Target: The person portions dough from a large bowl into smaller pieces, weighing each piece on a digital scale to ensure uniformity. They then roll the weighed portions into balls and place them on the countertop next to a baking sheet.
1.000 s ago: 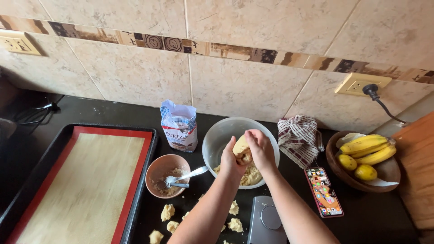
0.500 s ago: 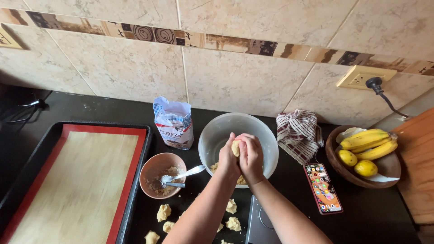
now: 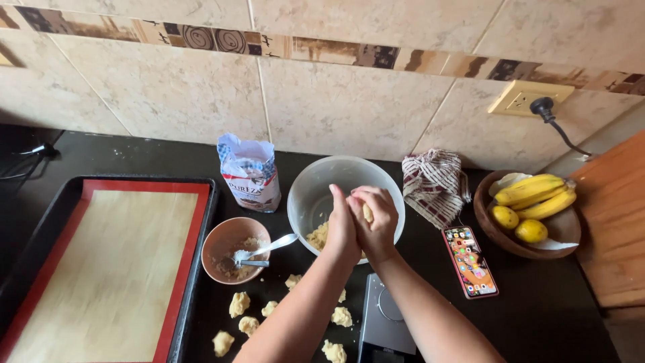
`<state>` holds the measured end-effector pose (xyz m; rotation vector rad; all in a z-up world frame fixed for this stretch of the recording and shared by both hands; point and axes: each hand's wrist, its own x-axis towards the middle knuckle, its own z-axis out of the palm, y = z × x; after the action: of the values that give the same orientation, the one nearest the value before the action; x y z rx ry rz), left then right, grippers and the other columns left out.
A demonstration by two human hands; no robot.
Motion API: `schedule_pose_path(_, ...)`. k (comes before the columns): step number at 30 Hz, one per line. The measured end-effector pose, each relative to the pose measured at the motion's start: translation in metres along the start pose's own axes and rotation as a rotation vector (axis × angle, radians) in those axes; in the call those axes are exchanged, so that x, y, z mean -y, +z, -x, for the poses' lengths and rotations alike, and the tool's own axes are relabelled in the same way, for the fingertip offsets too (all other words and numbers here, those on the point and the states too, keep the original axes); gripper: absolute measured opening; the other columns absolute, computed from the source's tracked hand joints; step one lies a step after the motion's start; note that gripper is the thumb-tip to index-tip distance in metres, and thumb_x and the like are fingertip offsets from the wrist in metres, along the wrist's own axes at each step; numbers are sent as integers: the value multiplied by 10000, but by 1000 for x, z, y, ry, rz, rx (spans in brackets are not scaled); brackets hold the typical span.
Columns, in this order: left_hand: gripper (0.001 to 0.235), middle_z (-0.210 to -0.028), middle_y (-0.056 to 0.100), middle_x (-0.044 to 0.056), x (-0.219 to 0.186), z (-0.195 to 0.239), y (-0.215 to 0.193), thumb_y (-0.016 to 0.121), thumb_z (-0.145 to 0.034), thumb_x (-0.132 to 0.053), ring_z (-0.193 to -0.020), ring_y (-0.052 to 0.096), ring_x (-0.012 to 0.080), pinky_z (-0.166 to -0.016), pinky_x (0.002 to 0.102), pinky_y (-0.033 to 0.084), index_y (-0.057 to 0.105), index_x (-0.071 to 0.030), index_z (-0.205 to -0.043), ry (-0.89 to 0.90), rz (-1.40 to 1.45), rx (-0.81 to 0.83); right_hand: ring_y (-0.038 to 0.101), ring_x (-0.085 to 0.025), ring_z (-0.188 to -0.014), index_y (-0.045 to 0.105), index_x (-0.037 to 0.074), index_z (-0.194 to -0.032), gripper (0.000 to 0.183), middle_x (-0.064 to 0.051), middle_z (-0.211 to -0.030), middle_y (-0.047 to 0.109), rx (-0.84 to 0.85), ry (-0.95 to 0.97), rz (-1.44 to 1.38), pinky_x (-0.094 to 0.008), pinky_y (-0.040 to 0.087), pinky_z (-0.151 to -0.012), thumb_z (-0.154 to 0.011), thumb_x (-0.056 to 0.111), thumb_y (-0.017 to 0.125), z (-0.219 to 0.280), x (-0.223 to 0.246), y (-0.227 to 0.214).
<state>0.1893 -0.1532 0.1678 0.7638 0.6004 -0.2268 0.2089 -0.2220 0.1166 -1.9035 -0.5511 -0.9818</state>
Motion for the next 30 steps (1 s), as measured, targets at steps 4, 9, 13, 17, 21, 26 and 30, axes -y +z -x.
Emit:
schedule_pose_path(4,649,-936,674,135,30,-40,-26,468,-856,-667,-854,676,282,-735,385,552,650,-60,-1000,-7,113,191,638,-226,-794,659,55,-807,73,-66,-828,672,-7,58,-51,-313,497,-754,-835,118,684,-1,19,-15)
schedule_pose_path(9,538,-940,676,133,33,-17,-34,659,-782,-590,-828,658,293,-723,442,536,672,-96,-995,-151,245,325,599,-267,-1057,588,-11,-1104,465,-165,-1142,631,207,235,-331,-385,436,-923,-896,401,535,14,36,-30)
schedule_pose_path(13,462,-857,666,170,38,-11,-60,728,-777,-452,-764,656,290,-698,447,538,657,-35,-963,-221,255,326,534,-315,-1126,547,-5,-1118,831,-176,-1171,568,234,24,-83,-391,389,-979,-687,702,610,10,40,-64)
schedule_pose_path(17,432,-865,645,165,41,6,-77,764,-776,-364,-666,647,280,-578,475,554,597,-30,-994,-188,155,373,573,-287,-1118,556,51,-1241,646,-138,-1210,606,623,326,-273,-408,451,-932,-663,179,814,9,69,-92)
schedule_pose_path(21,507,-751,602,212,39,29,-89,851,-698,-214,-572,644,338,-516,518,552,509,-4,-1008,-156,-36,460,642,-267,-1003,666,73,-1086,498,-101,-1127,665,601,251,-211,-398,497,-850,-620,138,830,31,63,-105)
schedule_pose_path(26,459,-738,604,229,66,33,-110,838,-654,-66,-576,654,359,-508,505,558,547,38,-993,-179,-52,418,663,-206,-910,717,91,-983,394,-64,-1018,697,535,328,-206,-319,526,-775,-613,150,839,65,68,-110)
schedule_pose_path(30,426,-792,621,227,106,17,-137,824,-657,-29,-646,668,348,-561,525,562,590,31,-1007,-275,14,324,628,-148,-894,741,77,-962,380,-57,-1000,696,412,473,-254,-250,535,-743,-600,116,849,104,65,-110)
